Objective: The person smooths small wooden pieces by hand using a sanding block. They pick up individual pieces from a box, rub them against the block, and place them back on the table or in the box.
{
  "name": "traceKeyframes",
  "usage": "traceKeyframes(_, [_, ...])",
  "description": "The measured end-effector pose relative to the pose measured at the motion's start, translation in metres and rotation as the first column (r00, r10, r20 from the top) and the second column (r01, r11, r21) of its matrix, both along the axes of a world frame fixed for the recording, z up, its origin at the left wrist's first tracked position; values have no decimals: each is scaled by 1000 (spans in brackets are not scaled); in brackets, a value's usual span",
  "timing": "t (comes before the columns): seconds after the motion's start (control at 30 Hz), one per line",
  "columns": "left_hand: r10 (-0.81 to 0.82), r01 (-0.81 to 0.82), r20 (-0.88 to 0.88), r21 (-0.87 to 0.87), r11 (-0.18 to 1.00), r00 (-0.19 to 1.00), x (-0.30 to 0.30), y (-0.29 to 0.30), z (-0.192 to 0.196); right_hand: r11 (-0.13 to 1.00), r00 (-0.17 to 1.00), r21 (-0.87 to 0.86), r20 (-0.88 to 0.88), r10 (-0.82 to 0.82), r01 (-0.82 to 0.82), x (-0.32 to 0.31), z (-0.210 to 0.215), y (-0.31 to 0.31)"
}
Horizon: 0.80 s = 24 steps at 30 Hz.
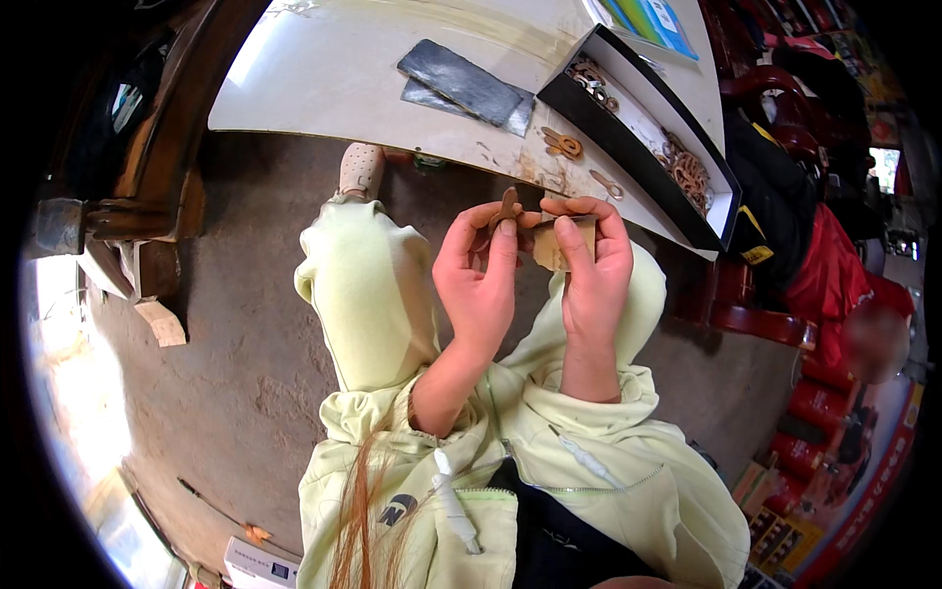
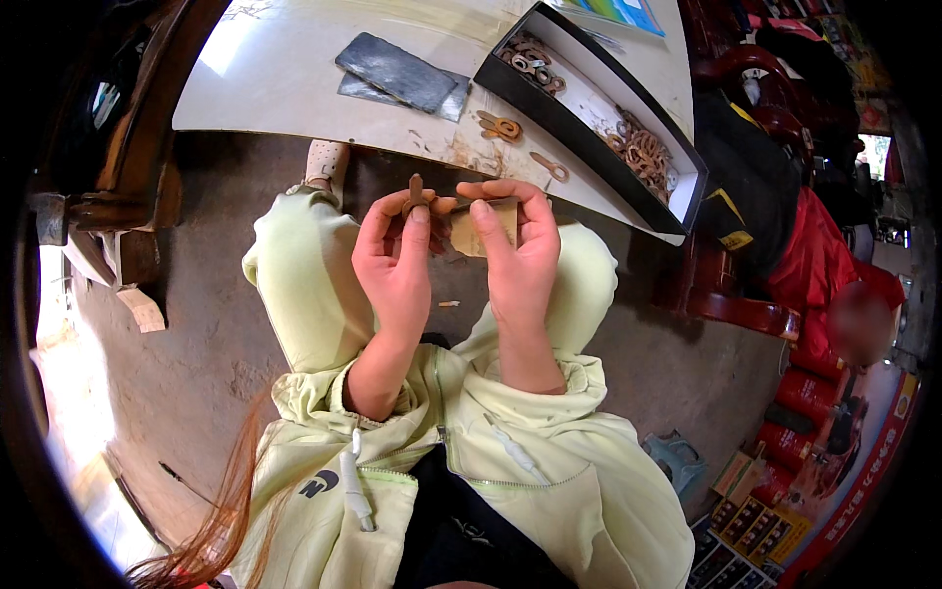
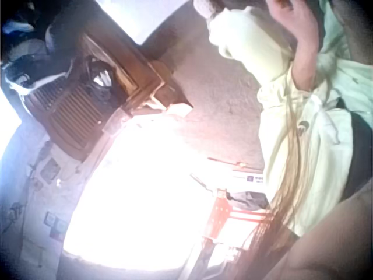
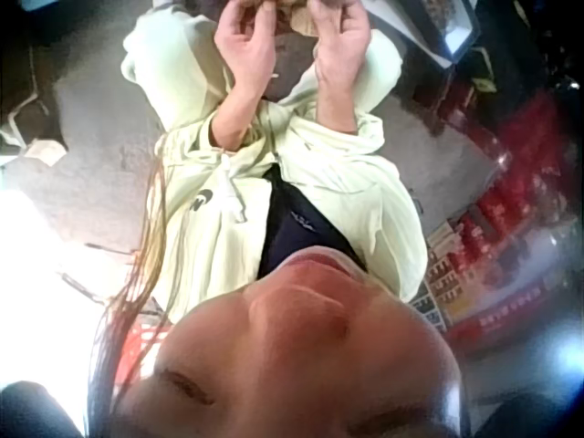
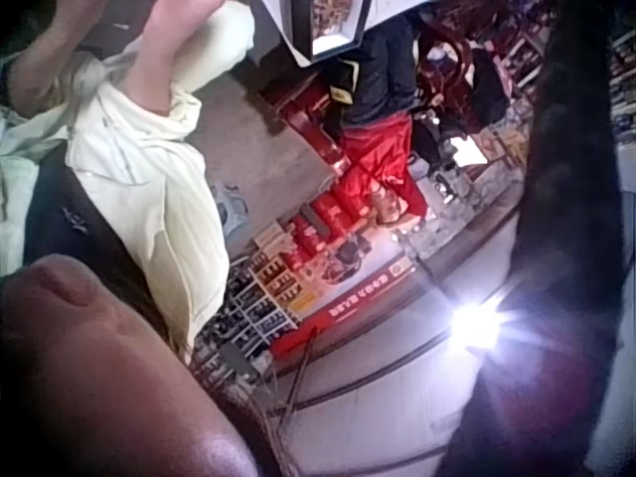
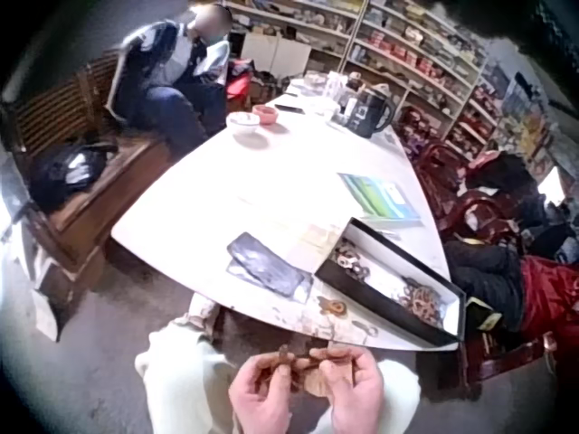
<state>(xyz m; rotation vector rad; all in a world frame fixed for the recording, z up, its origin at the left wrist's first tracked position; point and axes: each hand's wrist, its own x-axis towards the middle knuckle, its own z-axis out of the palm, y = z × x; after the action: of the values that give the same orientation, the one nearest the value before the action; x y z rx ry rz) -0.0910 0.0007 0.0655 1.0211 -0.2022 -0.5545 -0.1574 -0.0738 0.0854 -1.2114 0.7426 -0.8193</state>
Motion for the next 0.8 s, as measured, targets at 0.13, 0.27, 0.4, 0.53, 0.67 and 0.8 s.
traceKeyframes(0.13, [30, -30, 5, 12, 999, 1000, -1, -2, -3, 995, 998, -81, -47, 52, -56, 0, -3, -2])
traceKeyframes(0.27, [23, -23, 26, 23, 999, 999, -2, -3, -3, 998, 998, -48, -46, 31, -33, -2, -2, -2])
traceKeyframes(0.4, [16, -16, 25, 35, 999, 1000, -2, -3, -3, 999, 999, -16, -18, 36, -36, -2, -1, -2])
traceKeyframes(0.53, [47, -48, 29, 46, 998, 998, -2, -3, -3, 1000, 1000, -21, -15, 0, 0, -1, -3, -2])
traceKeyframes(0.67, [81, -84, 44, 56, 995, 996, -1, -4, 0, 999, 999, -22, -8, -32, 32, -2, -5, -3])
traceKeyframes(0.8, [34, -41, 83, 74, 996, 996, -2, -2, -5, 997, 999, -69, -1, -44, 44, 1, -2, -1])
